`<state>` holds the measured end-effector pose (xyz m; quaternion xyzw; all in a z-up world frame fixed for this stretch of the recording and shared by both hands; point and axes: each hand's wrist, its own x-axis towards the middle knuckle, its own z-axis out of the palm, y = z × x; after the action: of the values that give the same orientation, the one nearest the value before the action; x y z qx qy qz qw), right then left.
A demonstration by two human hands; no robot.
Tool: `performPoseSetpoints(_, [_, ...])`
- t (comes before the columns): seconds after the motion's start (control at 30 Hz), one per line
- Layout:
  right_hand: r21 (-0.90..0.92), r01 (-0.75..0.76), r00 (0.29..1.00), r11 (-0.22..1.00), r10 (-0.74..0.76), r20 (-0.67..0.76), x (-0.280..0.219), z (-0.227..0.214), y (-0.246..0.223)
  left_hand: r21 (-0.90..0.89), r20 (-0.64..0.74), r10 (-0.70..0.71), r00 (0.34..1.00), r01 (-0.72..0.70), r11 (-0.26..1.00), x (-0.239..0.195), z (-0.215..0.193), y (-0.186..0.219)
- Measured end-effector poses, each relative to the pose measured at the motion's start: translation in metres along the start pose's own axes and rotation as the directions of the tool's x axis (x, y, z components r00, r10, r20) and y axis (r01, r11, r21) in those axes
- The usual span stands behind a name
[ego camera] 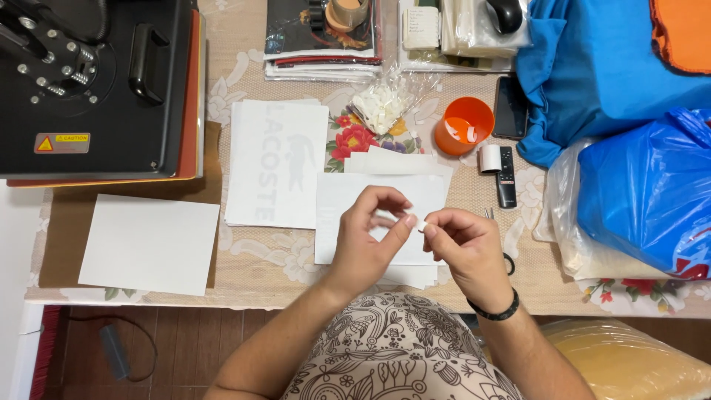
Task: The person cuts small pieces from the edges of white paper sheets using scissors. They then fold the sheets and place them into a stack on the table.
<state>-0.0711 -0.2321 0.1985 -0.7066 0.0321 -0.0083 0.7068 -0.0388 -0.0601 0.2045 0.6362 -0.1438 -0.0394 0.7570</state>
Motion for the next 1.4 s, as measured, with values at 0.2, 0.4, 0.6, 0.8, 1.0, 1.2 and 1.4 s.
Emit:
performPoseSetpoints(0.2, [-0.121,0.090,0.989,0.989,-0.102,-0.103,-0.001,0.008,-0.006,0.481,0.040,0.469,0.883,-0.428,0.765,-0.002,0.004,0.013])
performPoseSetpoints(0.4, [-0.388,0.307,0.925,0.869,-0.369,-0.096,-0.001,0.015,-0.018,0.644,0.153,0.597,0.787,-0.537,0.544,0.000,0.001,0.006])
performPoseSetpoints(0.6, [-0.458,0.343,0.909,0.820,-0.412,-0.057,0.001,0.016,-0.009,0.663,0.156,0.562,0.812,-0.508,0.550,0.003,-0.006,-0.003])
performPoseSetpoints(0.8, [-0.247,-0.144,0.983,0.958,0.110,-0.149,0.043,0.001,0.073,0.604,-0.033,0.413,0.910,-0.311,0.734,0.012,-0.042,-0.012])
performPoseSetpoints(1.0, [0.021,-0.501,0.830,0.865,0.487,-0.271,0.185,-0.018,0.243,0.589,-0.176,0.260,0.949,-0.110,0.801,-0.002,-0.076,-0.016])
performPoseSetpoints(1.2, [0.349,-0.470,0.730,0.811,0.579,-0.363,0.253,-0.011,0.257,0.630,-0.213,0.252,0.944,-0.064,0.774,-0.016,-0.095,-0.028])
performPoseSetpoints(1.4, [0.298,-0.505,0.787,0.810,0.574,-0.226,0.184,0.014,0.188,0.781,0.104,0.643,0.759,-0.463,0.420,0.003,-0.086,-0.038])
